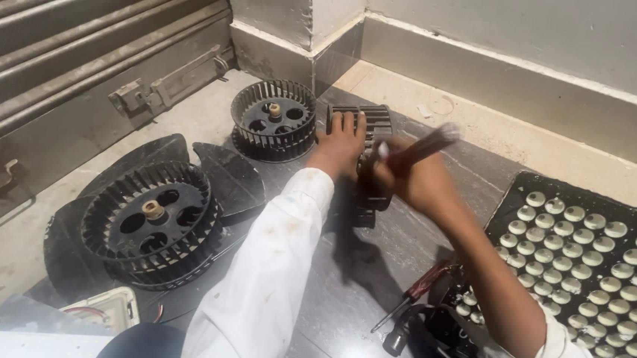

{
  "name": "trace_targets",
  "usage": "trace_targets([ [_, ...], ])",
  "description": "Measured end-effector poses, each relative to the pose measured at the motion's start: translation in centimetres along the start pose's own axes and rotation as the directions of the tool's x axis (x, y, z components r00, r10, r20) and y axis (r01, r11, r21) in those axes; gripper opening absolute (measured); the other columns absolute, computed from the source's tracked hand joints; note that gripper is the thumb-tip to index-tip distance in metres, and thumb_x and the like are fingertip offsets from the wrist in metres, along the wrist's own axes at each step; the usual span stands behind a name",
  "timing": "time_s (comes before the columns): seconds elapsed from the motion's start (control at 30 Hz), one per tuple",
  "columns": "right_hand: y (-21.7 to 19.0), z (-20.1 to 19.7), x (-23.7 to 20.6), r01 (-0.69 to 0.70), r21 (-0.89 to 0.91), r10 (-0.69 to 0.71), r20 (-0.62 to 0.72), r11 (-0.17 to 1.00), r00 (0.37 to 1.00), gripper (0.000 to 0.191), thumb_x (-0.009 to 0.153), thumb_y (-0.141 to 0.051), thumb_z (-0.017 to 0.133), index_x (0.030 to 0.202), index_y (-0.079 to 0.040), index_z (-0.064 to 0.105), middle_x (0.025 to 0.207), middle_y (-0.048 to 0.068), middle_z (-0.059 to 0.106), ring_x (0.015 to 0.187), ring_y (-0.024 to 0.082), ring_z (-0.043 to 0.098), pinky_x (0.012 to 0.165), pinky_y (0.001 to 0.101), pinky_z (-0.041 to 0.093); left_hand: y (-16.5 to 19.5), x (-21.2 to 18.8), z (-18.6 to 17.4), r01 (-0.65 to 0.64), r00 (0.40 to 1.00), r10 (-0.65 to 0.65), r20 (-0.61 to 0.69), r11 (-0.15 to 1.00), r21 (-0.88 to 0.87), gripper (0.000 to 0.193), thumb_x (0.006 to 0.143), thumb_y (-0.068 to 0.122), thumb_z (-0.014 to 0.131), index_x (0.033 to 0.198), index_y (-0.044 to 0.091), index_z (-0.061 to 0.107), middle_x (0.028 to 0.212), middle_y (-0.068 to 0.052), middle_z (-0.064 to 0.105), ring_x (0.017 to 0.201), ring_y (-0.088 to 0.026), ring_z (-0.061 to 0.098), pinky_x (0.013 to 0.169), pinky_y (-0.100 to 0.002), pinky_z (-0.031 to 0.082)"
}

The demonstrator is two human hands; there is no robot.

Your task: The person is cleaning motor parts using a brush and a hammer. They are sitting on the floor, holding the motor part with one hand and using the brush and hammer with the other hand to clean the part.

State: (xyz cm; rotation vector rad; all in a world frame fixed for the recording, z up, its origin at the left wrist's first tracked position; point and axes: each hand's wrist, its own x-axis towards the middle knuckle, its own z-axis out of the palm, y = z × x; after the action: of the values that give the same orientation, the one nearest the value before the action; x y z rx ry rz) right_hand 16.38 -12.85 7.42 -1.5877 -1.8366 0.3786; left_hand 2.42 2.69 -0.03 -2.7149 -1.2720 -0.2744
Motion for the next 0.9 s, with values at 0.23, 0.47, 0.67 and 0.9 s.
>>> trace_targets([
  [0.23, -0.1, -0.5, -0.3, -0.102, -0.033, 0.095, -0.166, 0.994, 0.981, 0.053, 0.086, -0.025, 0.071, 0.137, -0.01, 0.063, 0.094, 0.02, 0.075, 0.085, 0.03, 0.075, 0.078, 0.0425, 0.061, 0.0, -0.6, -0.8, -0.015, 0.997, 0.02, 0.078, 0.998, -0.064, 0.151, 0.045, 0.04, 0.102, 0.157, 0.0, 0.009, 0.157, -0.027, 0.023, 0.147, -0.05, 0.019, 0.097, -0.075, 0.043],
  [0.47, 0.2, -1.2, -1.0, 0.158, -0.082, -0.167, -0.118, 0.984, 0.979, 0.049, 0.089, -0.021, 0.079, 0.132, -0.003, 0.064, 0.098, 0.021, 0.076, 0.084, 0.032, 0.074, 0.071, 0.0446, 0.058, 0.0, -1.0, -1.6, -0.001, 0.994, 0.012, 0.108, 0.995, -0.102, 0.155, 0.043, 0.038, 0.103, 0.157, -0.001, 0.005, 0.158, -0.026, 0.02, 0.147, -0.049, 0.015, 0.1, -0.078, 0.038],
  [0.67, 0.0, 0.5, -0.4, 0.197, 0.031, -0.188, -0.186, 0.98, 0.964, 0.034, 0.091, -0.013, 0.067, 0.125, -0.01, 0.066, 0.095, 0.014, 0.077, 0.066, 0.022, 0.073, 0.055, 0.0322, 0.063, -0.2, -0.5, -1.5, 0.011, 0.994, -0.002, 0.105, 0.996, -0.084, 0.151, 0.047, 0.038, 0.102, 0.158, 0.001, 0.007, 0.158, -0.025, 0.023, 0.147, -0.049, 0.017, 0.101, -0.078, 0.038],
  [0.9, 1.3, 1.2, -1.6, 0.294, -0.085, -0.305, -0.202, 0.952, 0.931, 0.046, 0.086, -0.006, 0.068, 0.131, -0.009, 0.063, 0.091, 0.016, 0.076, 0.068, 0.024, 0.073, 0.064, 0.0346, 0.062, -0.4, -0.1, -1.9, -0.005, 0.99, 0.02, 0.14, 0.994, -0.112, 0.152, 0.045, 0.04, 0.104, 0.156, 0.0, 0.007, 0.157, -0.026, 0.02, 0.145, -0.049, 0.015, 0.101, -0.076, 0.038],
])
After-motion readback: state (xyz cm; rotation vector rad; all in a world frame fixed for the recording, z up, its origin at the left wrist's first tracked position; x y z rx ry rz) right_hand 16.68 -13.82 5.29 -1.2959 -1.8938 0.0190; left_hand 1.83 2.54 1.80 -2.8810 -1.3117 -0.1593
